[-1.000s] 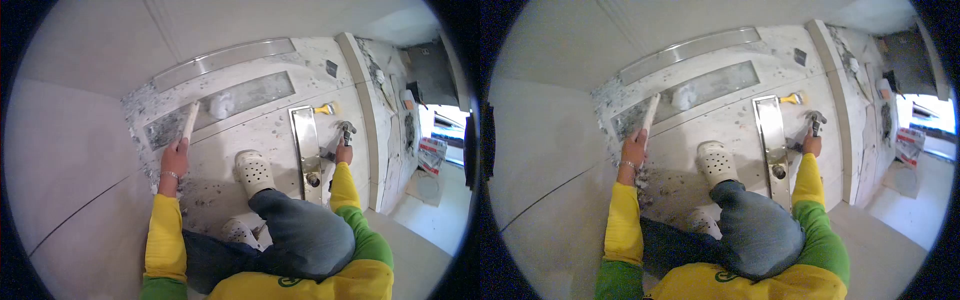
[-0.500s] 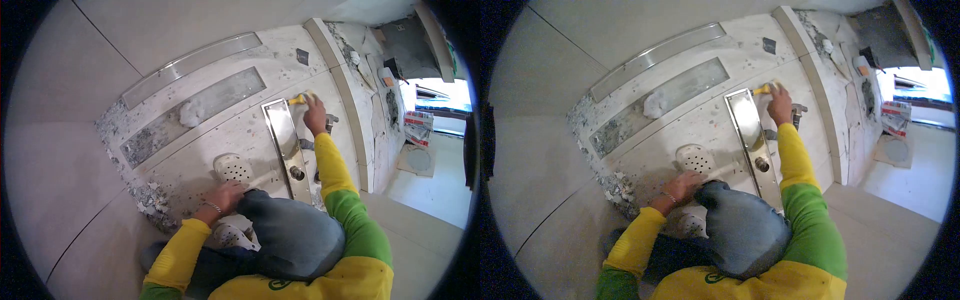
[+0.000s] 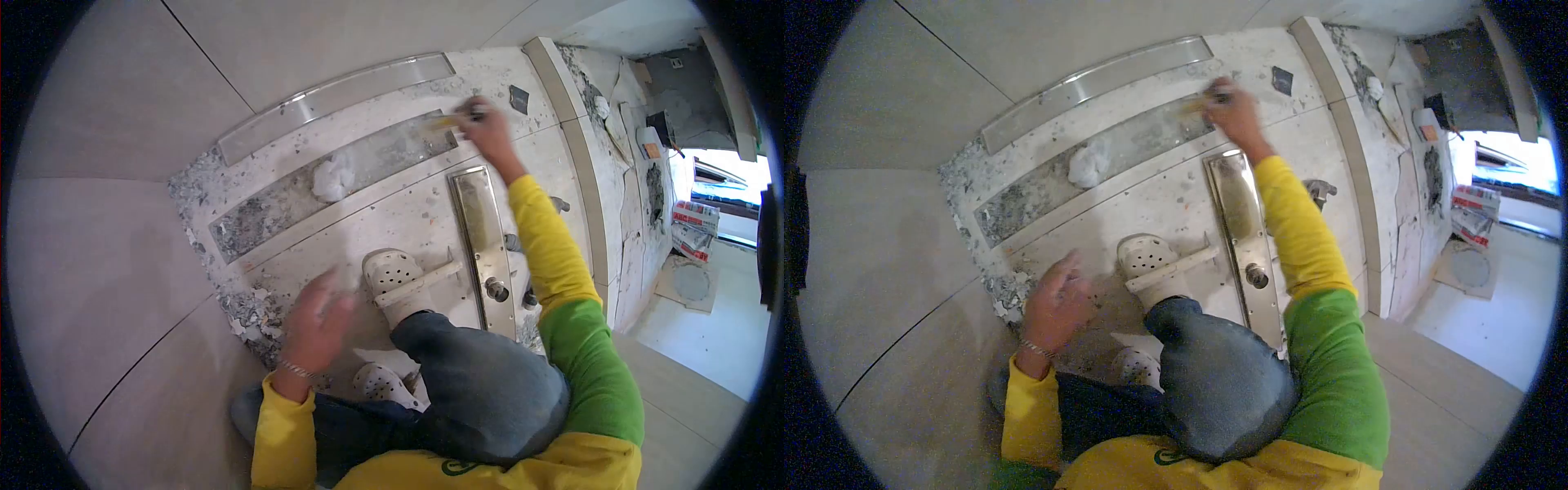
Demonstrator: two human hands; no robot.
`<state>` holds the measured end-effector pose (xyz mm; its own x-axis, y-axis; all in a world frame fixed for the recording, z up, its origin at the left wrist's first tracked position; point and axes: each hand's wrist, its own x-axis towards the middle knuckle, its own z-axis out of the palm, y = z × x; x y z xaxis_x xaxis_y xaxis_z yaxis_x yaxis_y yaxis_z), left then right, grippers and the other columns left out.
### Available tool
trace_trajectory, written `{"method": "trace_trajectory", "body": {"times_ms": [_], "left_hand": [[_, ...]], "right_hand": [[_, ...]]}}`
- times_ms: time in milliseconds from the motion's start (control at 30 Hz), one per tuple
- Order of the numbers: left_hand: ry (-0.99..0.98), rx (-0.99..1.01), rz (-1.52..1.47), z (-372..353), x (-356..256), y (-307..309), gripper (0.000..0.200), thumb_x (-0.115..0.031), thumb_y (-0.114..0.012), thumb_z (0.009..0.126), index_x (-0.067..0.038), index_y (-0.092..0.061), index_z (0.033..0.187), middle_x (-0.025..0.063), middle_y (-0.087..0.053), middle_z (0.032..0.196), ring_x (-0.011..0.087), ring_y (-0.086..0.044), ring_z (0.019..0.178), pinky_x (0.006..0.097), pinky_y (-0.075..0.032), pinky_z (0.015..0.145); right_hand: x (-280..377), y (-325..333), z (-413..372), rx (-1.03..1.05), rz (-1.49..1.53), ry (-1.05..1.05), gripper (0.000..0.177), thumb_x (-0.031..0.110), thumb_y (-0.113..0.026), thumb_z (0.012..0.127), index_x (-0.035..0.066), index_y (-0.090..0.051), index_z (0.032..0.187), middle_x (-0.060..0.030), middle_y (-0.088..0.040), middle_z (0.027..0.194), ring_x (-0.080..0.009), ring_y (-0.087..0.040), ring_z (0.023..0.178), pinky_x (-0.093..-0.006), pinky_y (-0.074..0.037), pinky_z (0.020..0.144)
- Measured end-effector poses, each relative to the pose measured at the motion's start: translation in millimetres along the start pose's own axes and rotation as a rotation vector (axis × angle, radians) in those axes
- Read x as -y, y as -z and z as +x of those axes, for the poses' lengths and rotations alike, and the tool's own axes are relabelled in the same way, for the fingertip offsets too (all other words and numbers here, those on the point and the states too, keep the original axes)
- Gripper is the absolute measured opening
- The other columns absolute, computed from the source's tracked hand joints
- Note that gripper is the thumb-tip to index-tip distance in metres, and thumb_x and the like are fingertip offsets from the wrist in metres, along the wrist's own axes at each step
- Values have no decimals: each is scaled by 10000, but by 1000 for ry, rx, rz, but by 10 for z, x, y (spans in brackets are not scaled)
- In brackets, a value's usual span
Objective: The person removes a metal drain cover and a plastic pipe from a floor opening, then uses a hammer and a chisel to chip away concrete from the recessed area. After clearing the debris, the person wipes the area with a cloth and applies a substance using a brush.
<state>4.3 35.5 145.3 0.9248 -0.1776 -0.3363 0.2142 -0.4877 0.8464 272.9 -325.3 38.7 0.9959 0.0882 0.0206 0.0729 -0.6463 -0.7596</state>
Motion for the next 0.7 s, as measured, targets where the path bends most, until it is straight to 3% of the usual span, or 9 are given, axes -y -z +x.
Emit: {"method": "trace_trajectory", "body": {"times_ms": [100, 233, 300, 367, 433, 500, 533, 667, 700], "left_hand": [[207, -9, -85, -91, 18, 111, 481, -320, -604, 924, -45, -561, 1316, 215, -597, 1264, 341, -592, 1147, 426, -451, 994], [231, 195, 55, -43, 238, -36, 516, -385, -554, 937, -44, -548, 1325, 241, -587, 1261, 371, -585, 1142, 434, -458, 979], [175, 200, 94, 61, 335, -108, 536, -409, -542, 936, -45, -544, 1328, 240, -586, 1262, 379, -577, 1149, 440, -455, 981], [120, 214, 146, 125, 341, -117, 556, -434, -531, 934, -45, -540, 1331, 239, -586, 1264, 387, -569, 1157, 446, -451, 984], [149, 232, 170, 143, 315, -106, 558, -431, -529, 930, -49, -534, 1337, 236, -581, 1275, 392, -553, 1179, 456, -437, 1002], [176, 237, 139, 128, 427, -143, 577, -446, -539, 920, -51, -530, 1341, 241, -575, 1283, 395, -546, 1189, 456, -431, 1013], [195, 244, 112, 116, 501, -139, 596, -461, -549, 911, -53, -527, 1345, 245, -568, 1292, 397, -539, 1199, 455, -425, 1023], [306, 123, 269, 353, 1041, 23, 663, -489, -604, 867, -57, -515, 1361, 253, -542, 1330, 385, -525, 1234, 438, -406, 1055], [371, 14, 277, 419, 1256, 88, 686, -497, -633, 846, -58, -520, 1360, 257, -536, 1338, 381, -511, 1257, 429, -397, 1068]], "right_hand": [[643, -678, -67, 458, 27, -29, 304, 241, -737, 761, 32, -670, 971, -160, -688, 794, -272, -680, 741, -372, -546, 732], [288, -571, 584, 209, -716, 169, 337, 329, -707, 751, 53, -690, 945, -217, -690, 850, -404, -673, 819, -451, -541, 796], [466, -491, 647, 179, -552, 186, 338, 330, -711, 745, 50, -691, 935, -222, -688, 849, -395, -674, 856, -450, -539, 808], [311, -619, 414, 413, -223, -77, 325, 309, -707, 745, 50, -686, 939, -226, -684, 845, -398, -673, 844, -456, -542, 771], [236, -543, 377, 472, -226, -46, 265, 258, -707, 750, 51, -686, 913, -227, -683, 832, -386, -676, 813, -442, -540, 737], [245, -417, 526, 245, -725, 147, 247, 242, -721, 750, 50, -682, 901, -216, -688, 840, -372, -678, 793, -424, -537, 738], [510, -317, 492, 217, -407, 30, 250, 234, -731, 753, 42, -677, 905, -207, -695, 871, -371, -680, 798, -419, -540, 746], [477, -567, 307, 361, -244, 5, 270, 245, -727, 755, 38, -674, 921, -211, -695, 915, -369, -680, 843, -427, -532, 784], [382, -562, 227, 438, -233, -53, 145, 171, -694, 787, 54, -674, 870, -63, -653, 693, -163, -619, 627, -321, -521, 624]]}}
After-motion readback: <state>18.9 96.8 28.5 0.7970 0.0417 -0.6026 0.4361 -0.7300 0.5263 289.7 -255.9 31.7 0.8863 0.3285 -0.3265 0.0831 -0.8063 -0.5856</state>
